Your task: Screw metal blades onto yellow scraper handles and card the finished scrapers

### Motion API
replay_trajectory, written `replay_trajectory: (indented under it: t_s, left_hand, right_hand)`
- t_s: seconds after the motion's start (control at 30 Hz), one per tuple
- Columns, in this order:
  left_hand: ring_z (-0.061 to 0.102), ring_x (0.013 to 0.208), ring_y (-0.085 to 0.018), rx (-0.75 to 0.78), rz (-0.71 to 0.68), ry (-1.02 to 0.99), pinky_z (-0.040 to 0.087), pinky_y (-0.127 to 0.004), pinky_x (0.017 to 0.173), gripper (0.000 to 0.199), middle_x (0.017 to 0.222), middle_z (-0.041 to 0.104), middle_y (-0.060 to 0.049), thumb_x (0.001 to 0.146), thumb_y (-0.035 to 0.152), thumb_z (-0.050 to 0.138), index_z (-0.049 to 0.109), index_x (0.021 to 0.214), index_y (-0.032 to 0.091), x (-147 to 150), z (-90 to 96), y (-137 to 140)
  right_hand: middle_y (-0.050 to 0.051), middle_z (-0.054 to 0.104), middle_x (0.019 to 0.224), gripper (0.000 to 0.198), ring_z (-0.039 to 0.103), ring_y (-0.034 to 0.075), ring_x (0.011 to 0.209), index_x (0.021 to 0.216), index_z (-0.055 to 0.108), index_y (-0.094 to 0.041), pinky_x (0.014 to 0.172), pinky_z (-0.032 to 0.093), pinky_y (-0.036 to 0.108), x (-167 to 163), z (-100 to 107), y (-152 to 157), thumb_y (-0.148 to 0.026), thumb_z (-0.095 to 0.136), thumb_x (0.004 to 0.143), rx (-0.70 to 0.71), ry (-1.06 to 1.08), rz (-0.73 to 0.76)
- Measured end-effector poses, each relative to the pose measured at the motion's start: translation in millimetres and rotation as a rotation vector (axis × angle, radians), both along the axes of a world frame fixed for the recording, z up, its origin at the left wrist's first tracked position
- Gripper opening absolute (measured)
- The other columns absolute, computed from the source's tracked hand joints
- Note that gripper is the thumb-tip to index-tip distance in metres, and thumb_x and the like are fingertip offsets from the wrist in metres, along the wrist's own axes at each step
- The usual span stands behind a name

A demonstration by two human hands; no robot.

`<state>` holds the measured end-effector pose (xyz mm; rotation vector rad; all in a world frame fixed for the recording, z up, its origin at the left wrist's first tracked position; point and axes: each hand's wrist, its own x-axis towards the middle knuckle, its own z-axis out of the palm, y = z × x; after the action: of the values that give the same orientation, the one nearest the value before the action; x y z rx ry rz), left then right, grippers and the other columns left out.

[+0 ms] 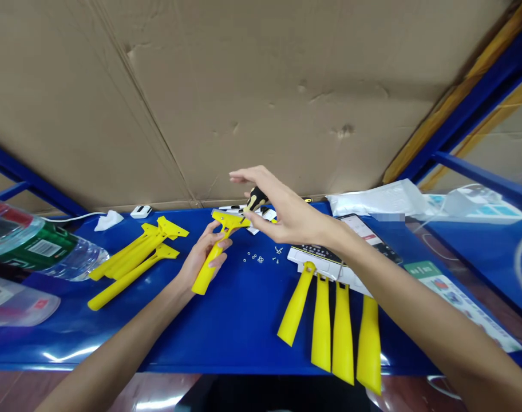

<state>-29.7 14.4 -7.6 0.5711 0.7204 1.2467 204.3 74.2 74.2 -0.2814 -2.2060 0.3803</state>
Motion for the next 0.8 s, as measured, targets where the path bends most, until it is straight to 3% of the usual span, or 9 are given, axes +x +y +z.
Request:
replay_trajectory:
  t_s: [0.13, 0.23, 0.33, 0.4, 0.5, 0.57, 0.67, 0.8]
  left_hand:
    - [0.054, 0.061, -0.005, -0.032, -0.022, -0.014, 0.033, -0.008, 0.032, 0.046, 0.116, 0.061, -0.008, 0.088, 0.007, 0.071, 0.055, 0.127, 0.026, -0.8, -4.7, 0.8]
    - [0.054, 0.059, -0.005, -0.049, -0.017, -0.032, 0.033, -0.008, 0.031, 0.045, 0.107, 0.06, -0.004, 0.089, 0.006, 0.069, 0.056, 0.128, 0.026, -1.6, -6.2, 1.3]
    - [0.054, 0.06, -0.004, -0.051, -0.014, -0.064, 0.034, -0.008, 0.032, 0.047, 0.111, 0.062, -0.006, 0.09, 0.005, 0.067, 0.056, 0.132, 0.025, -2.0, -5.8, 1.7]
    - [0.055, 0.061, -0.004, -0.051, -0.023, -0.07, 0.035, -0.007, 0.032, 0.05, 0.118, 0.062, -0.008, 0.091, 0.005, 0.066, 0.056, 0.135, 0.025, -1.8, -4.6, 1.6]
    - [0.055, 0.062, -0.004, -0.048, -0.033, -0.054, 0.034, -0.007, 0.032, 0.053, 0.122, 0.063, -0.009, 0.09, 0.006, 0.067, 0.055, 0.138, 0.026, -0.5, -3.0, 0.6]
    - [0.055, 0.061, -0.004, -0.039, -0.038, -0.035, 0.035, -0.008, 0.032, 0.054, 0.121, 0.063, -0.008, 0.089, 0.007, 0.068, 0.054, 0.137, 0.026, 0.5, -2.3, 0.1]
    - [0.055, 0.061, -0.003, -0.032, -0.042, -0.025, 0.035, -0.007, 0.033, 0.054, 0.122, 0.064, -0.008, 0.088, 0.008, 0.07, 0.054, 0.136, 0.026, 1.2, -1.7, -0.1]
    - [0.055, 0.062, -0.003, -0.029, -0.036, -0.036, 0.033, -0.006, 0.033, 0.056, 0.127, 0.064, -0.01, 0.087, 0.009, 0.071, 0.054, 0.136, 0.027, 0.9, -1.6, -0.1]
  right_hand:
    - [0.01, 0.071, 0.129, 0.036, 0.07, 0.024, 0.117, 0.141, 0.055, -0.024, 0.109, 0.057, 0.046, 1.5, 0.7, 0.9, -0.024, 0.061, 0.106, -0.016, 0.008, -0.037]
    - [0.014, 0.066, 0.137, 0.046, 0.066, 0.028, 0.127, 0.145, 0.051, -0.021, 0.112, 0.055, 0.05, 0.6, -0.6, 2.3, -0.031, 0.068, 0.103, 0.005, 0.029, -0.08]
    - [0.017, 0.056, 0.151, 0.053, 0.06, 0.029, 0.138, 0.154, 0.04, -0.022, 0.116, 0.053, 0.052, 0.9, -0.5, 3.1, -0.024, 0.059, 0.104, -0.051, -0.014, 0.002]
    - [0.014, 0.061, 0.147, 0.049, 0.066, 0.027, 0.13, 0.153, 0.042, -0.025, 0.113, 0.056, 0.05, 1.6, -1.3, 4.3, -0.021, 0.055, 0.106, -0.098, -0.035, 0.009]
    - [0.011, 0.067, 0.135, 0.041, 0.07, 0.027, 0.117, 0.144, 0.051, -0.026, 0.107, 0.059, 0.051, 1.5, -4.3, 6.9, -0.03, 0.064, 0.105, -0.068, -0.008, -0.104]
    - [0.014, 0.063, 0.139, 0.049, 0.067, 0.029, 0.122, 0.145, 0.05, -0.025, 0.108, 0.058, 0.053, 1.1, -5.7, 7.8, -0.034, 0.069, 0.101, -0.015, 0.015, -0.154]
    - [0.017, 0.056, 0.149, 0.057, 0.063, 0.029, 0.131, 0.154, 0.041, -0.024, 0.11, 0.057, 0.051, 1.1, -4.7, 6.2, -0.028, 0.065, 0.102, -0.032, 0.005, -0.08]
    - [0.009, 0.071, 0.121, 0.038, 0.072, 0.022, 0.105, 0.139, 0.055, -0.023, 0.097, 0.062, 0.041, 1.0, -2.1, 2.8, -0.027, 0.067, 0.103, -0.07, 0.03, -0.08]
